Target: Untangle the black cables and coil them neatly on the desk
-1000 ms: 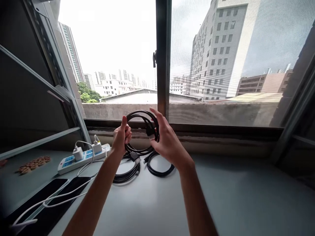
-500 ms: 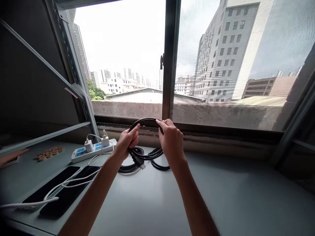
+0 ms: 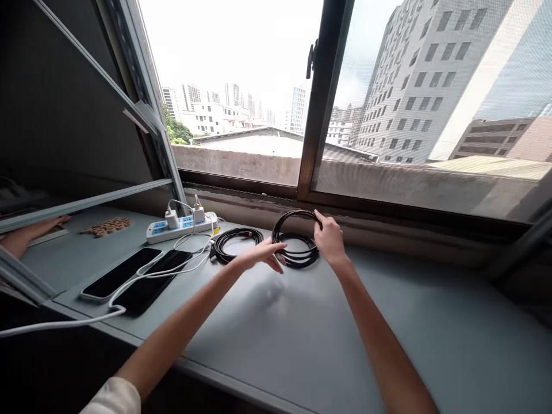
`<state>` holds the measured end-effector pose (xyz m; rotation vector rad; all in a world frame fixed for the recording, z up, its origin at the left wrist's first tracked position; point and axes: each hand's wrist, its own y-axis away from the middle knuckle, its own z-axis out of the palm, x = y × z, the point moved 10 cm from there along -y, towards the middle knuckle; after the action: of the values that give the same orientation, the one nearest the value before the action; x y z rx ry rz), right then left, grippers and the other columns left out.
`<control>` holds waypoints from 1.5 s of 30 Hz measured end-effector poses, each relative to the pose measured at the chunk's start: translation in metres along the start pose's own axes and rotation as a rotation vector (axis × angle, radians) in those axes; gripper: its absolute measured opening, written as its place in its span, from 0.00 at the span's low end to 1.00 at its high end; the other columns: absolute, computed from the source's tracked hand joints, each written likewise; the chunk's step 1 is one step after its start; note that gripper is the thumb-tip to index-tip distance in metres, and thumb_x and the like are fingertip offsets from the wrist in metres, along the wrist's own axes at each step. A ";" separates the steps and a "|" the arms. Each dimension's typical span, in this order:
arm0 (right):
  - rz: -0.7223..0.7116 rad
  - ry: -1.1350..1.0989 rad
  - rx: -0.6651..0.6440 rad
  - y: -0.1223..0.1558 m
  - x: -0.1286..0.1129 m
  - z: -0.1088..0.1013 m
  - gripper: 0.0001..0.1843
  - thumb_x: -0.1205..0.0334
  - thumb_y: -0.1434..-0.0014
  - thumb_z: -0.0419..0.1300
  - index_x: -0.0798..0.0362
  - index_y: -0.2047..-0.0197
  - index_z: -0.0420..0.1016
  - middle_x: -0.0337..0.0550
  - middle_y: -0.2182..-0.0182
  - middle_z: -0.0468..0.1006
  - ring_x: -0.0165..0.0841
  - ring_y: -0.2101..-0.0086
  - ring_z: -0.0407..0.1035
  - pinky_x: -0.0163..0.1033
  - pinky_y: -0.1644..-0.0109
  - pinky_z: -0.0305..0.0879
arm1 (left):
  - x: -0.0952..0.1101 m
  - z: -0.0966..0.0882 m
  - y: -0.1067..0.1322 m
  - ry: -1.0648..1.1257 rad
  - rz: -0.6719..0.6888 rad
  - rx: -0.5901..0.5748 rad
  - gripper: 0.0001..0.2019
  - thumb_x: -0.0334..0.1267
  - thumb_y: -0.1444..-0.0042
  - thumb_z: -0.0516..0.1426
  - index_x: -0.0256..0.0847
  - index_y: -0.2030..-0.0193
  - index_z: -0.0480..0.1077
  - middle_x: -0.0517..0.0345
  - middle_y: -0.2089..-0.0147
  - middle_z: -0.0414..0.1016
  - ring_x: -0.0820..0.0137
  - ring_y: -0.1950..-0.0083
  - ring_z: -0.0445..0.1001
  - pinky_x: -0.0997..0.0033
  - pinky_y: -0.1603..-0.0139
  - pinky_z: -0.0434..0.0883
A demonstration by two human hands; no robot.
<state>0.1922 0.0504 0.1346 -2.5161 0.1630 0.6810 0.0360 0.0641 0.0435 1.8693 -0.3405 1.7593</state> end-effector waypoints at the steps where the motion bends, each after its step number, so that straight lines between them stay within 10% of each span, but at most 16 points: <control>1: 0.021 -0.016 -0.023 -0.001 0.006 0.004 0.23 0.67 0.39 0.49 0.55 0.40 0.65 0.51 0.59 0.74 0.35 0.68 0.72 0.42 0.54 0.65 | -0.009 0.003 -0.004 0.003 -0.030 -0.024 0.15 0.43 0.48 0.57 0.34 0.62 0.60 0.53 0.78 0.73 0.63 0.79 0.74 0.64 0.74 0.73; 10: 0.116 -0.153 -0.248 0.000 0.044 0.052 0.28 0.68 0.50 0.56 0.55 0.43 0.69 0.46 0.62 0.76 0.29 0.78 0.70 0.29 0.80 0.67 | -0.033 -0.030 -0.025 -0.042 0.058 0.220 0.15 0.35 0.39 0.48 0.35 0.47 0.50 0.67 0.80 0.63 0.72 0.84 0.69 0.73 0.80 0.69; 21: 0.156 0.036 -0.314 0.002 0.064 0.081 0.31 0.68 0.47 0.55 0.55 0.38 0.62 0.44 0.65 0.78 0.31 0.78 0.71 0.35 0.67 0.69 | -0.027 -0.035 -0.026 -0.219 0.195 0.321 0.24 0.42 0.39 0.48 0.36 0.40 0.45 0.68 0.84 0.60 0.71 0.85 0.65 0.71 0.78 0.67; 26: 0.132 0.231 -0.330 0.002 0.070 0.088 0.29 0.68 0.45 0.54 0.59 0.39 0.62 0.55 0.52 0.72 0.46 0.55 0.69 0.41 0.52 0.63 | -0.013 -0.037 -0.015 -0.432 0.257 0.472 0.25 0.39 0.43 0.52 0.37 0.40 0.52 0.49 0.63 0.70 0.60 0.63 0.74 0.58 0.54 0.68; 29: 0.115 0.320 -0.383 0.007 0.070 0.099 0.26 0.69 0.42 0.51 0.60 0.40 0.63 0.59 0.50 0.69 0.46 0.56 0.69 0.43 0.53 0.63 | -0.005 -0.029 -0.001 -0.560 0.287 0.546 0.27 0.34 0.47 0.55 0.36 0.40 0.53 0.37 0.43 0.58 0.51 0.42 0.62 0.51 0.42 0.56; 32: 0.106 0.393 -0.398 0.011 0.070 0.103 0.25 0.68 0.40 0.49 0.60 0.39 0.61 0.60 0.49 0.67 0.48 0.54 0.68 0.44 0.55 0.63 | 0.005 0.003 0.006 -0.904 0.425 0.476 0.23 0.35 0.43 0.52 0.38 0.41 0.57 0.39 0.37 0.51 0.50 0.35 0.49 0.50 0.38 0.49; 36: 0.079 0.459 -0.397 0.012 0.066 0.102 0.24 0.67 0.39 0.48 0.60 0.40 0.62 0.60 0.49 0.66 0.48 0.49 0.62 0.44 0.55 0.63 | -0.011 0.046 0.003 -1.329 0.576 0.206 0.17 0.40 0.37 0.46 0.38 0.45 0.63 0.46 0.48 0.66 0.60 0.43 0.63 0.60 0.41 0.57; 45: 0.017 0.440 -0.384 0.014 0.057 0.102 0.14 0.66 0.39 0.50 0.59 0.56 0.76 0.55 0.60 0.75 0.43 0.58 0.70 0.38 0.61 0.63 | -0.021 0.046 0.000 -1.477 0.644 0.127 0.13 0.43 0.38 0.49 0.39 0.53 0.67 0.52 0.55 0.69 0.66 0.52 0.66 0.66 0.48 0.62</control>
<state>0.1938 0.0925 0.0245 -3.0098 0.2260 0.1608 0.0725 0.0352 0.0229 3.0408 -1.4698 0.2676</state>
